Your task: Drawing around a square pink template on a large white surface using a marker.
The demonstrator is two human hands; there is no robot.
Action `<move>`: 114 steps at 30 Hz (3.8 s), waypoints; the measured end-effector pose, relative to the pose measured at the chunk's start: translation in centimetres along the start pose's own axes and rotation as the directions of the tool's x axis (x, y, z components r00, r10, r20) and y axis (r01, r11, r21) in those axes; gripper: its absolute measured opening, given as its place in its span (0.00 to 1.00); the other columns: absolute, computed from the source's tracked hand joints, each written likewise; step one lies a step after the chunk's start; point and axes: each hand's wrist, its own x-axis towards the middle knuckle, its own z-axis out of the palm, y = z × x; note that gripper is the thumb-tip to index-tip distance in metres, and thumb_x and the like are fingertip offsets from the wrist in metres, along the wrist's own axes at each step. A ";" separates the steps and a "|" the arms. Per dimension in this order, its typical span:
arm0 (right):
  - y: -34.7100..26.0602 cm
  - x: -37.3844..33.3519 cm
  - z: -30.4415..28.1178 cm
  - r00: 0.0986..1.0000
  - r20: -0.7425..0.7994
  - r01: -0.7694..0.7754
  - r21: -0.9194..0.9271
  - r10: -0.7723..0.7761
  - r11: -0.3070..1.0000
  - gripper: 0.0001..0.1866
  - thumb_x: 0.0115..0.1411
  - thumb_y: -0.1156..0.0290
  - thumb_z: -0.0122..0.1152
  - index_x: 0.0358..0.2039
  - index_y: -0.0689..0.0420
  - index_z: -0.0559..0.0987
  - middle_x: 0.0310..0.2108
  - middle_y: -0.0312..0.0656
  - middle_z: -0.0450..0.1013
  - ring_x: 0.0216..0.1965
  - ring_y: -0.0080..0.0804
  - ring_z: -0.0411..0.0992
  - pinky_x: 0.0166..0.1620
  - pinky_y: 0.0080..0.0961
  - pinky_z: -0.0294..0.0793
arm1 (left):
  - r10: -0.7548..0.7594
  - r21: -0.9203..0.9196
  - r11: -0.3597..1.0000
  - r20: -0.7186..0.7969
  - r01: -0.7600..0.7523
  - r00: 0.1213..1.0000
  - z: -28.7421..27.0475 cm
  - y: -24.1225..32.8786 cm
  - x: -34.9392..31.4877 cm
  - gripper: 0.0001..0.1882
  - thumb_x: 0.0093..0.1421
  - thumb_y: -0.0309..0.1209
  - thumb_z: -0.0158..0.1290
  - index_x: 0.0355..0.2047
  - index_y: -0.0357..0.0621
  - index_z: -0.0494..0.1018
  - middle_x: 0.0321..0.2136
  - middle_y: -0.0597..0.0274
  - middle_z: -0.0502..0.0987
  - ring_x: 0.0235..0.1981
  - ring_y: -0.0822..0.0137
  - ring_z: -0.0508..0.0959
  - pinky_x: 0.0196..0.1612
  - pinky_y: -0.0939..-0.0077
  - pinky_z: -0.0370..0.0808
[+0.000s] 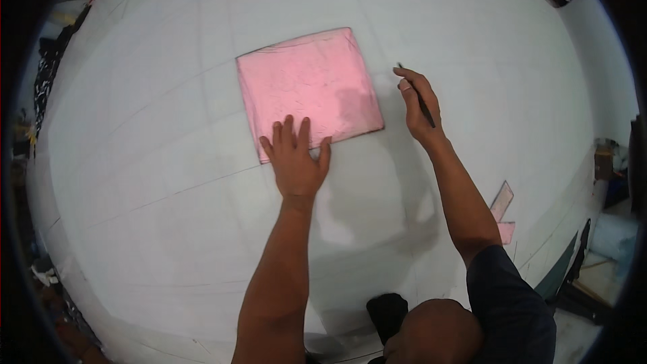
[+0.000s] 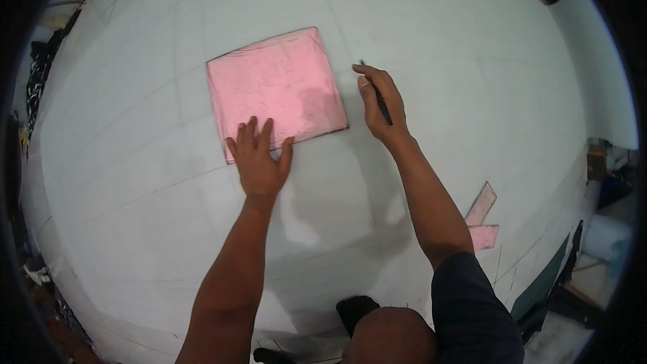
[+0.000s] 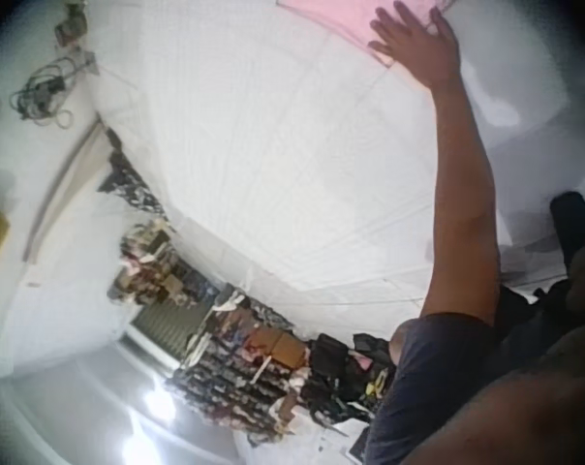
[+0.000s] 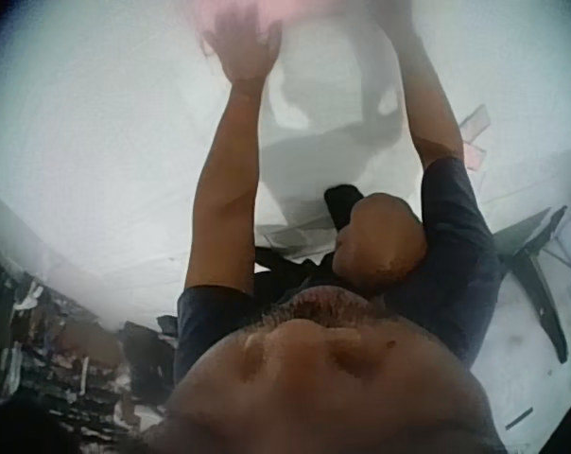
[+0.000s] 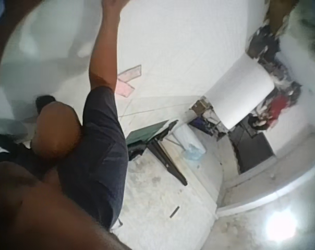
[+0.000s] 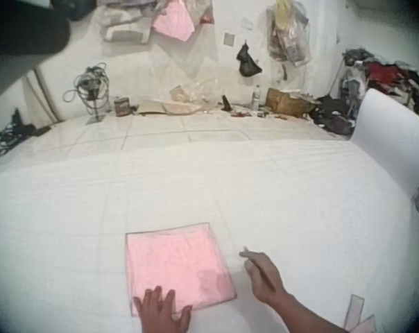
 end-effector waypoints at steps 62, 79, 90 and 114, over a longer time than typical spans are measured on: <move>-6.3 11.9 14.9 0.962 0.228 0.253 -0.536 -0.150 0.806 0.13 0.67 0.60 0.54 0.42 0.55 0.78 0.39 0.47 0.77 0.39 0.49 0.78 0.43 0.46 0.77 | -0.027 0.021 0.999 0.027 0.027 0.999 -0.1 -0.1 -0.3 0.27 0.59 0.47 0.58 0.55 0.48 0.75 0.60 0.47 0.69 0.63 0.40 0.65 0.65 0.31 0.53; -2.3 12.6 7.0 0.999 0.049 0.005 -0.161 0.002 0.987 0.15 0.69 0.63 0.55 0.44 0.63 0.79 0.37 0.54 0.79 0.38 0.45 0.79 0.42 0.38 0.77 | -0.019 0.015 1.000 0.040 0.019 0.999 -0.1 -0.1 0.0 0.28 0.57 0.45 0.61 0.54 0.47 0.75 0.59 0.46 0.70 0.61 0.40 0.66 0.64 0.31 0.53; -0.4 13.0 6.8 0.997 0.014 0.079 -0.289 -0.078 0.954 0.16 0.69 0.62 0.54 0.46 0.61 0.79 0.28 0.47 0.77 0.30 0.38 0.76 0.38 0.34 0.74 | 0.006 0.038 0.999 0.014 -0.007 1.000 0.1 0.2 0.1 0.27 0.58 0.47 0.60 0.54 0.47 0.75 0.58 0.48 0.71 0.61 0.41 0.66 0.65 0.32 0.54; -0.9 -4.1 -2.6 0.888 0.433 0.308 -0.305 -0.156 0.901 0.10 0.67 0.62 0.58 0.39 0.56 0.76 0.35 0.41 0.76 0.32 0.45 0.77 0.36 0.39 0.77 | 0.028 0.102 0.994 0.039 -0.032 0.999 0.1 -0.5 -0.1 0.29 0.60 0.47 0.59 0.59 0.50 0.73 0.62 0.48 0.67 0.66 0.43 0.62 0.68 0.36 0.51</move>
